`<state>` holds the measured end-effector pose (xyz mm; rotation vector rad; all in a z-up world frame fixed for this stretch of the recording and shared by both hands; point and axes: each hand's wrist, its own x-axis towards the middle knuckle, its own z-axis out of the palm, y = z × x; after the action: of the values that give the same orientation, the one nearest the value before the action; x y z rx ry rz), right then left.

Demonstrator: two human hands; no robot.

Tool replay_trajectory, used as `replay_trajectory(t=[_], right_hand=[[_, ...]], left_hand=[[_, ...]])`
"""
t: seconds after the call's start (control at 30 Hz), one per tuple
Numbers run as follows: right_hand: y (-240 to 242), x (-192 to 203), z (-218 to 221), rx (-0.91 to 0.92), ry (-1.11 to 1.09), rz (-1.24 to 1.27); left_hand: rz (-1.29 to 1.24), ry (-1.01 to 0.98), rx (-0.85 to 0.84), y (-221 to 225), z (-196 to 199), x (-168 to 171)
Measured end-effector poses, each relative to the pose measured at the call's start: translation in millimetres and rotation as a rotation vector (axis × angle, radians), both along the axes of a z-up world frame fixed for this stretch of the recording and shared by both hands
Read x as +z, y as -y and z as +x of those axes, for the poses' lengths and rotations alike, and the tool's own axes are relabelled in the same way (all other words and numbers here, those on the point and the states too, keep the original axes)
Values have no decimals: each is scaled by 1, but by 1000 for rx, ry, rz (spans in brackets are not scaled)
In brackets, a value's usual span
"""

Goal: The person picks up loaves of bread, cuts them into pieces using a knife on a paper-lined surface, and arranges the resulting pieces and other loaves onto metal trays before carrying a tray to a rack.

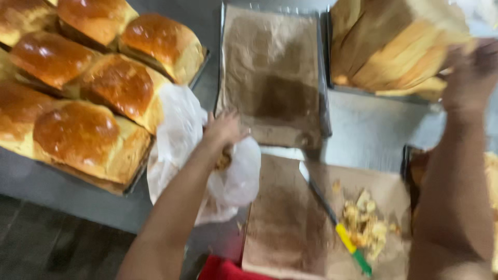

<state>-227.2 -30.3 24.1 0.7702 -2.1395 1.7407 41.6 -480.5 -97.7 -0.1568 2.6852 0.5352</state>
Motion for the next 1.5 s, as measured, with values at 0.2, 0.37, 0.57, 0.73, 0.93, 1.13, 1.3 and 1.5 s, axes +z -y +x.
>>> replay_trajectory(t=[0.2,0.37,0.57,0.73,0.93,1.13,1.3,1.5], right_hand=[[-39,59,151,-123,124,-45],[-4,38,322,-444,-103,224],[35,-12,491,119,35,105],[-25,-37,485,206,-10,466],[-63,-82,430,-62,117,988],[-70,-91,401,-196,195,907],[-63,-25,409,-193,75,726],[-18,40,447,-20,-126,896]], left_hand=[[116,-507,16,-52,15,119],[520,-818,7,-186,176,168],[1244,-897,604,-238,257,52],[1477,-675,934,-219,294,20],[1143,-804,728,-267,305,52],[661,-778,264,-225,273,82],[864,-623,462,-224,256,82],[754,-741,406,-225,247,75]])
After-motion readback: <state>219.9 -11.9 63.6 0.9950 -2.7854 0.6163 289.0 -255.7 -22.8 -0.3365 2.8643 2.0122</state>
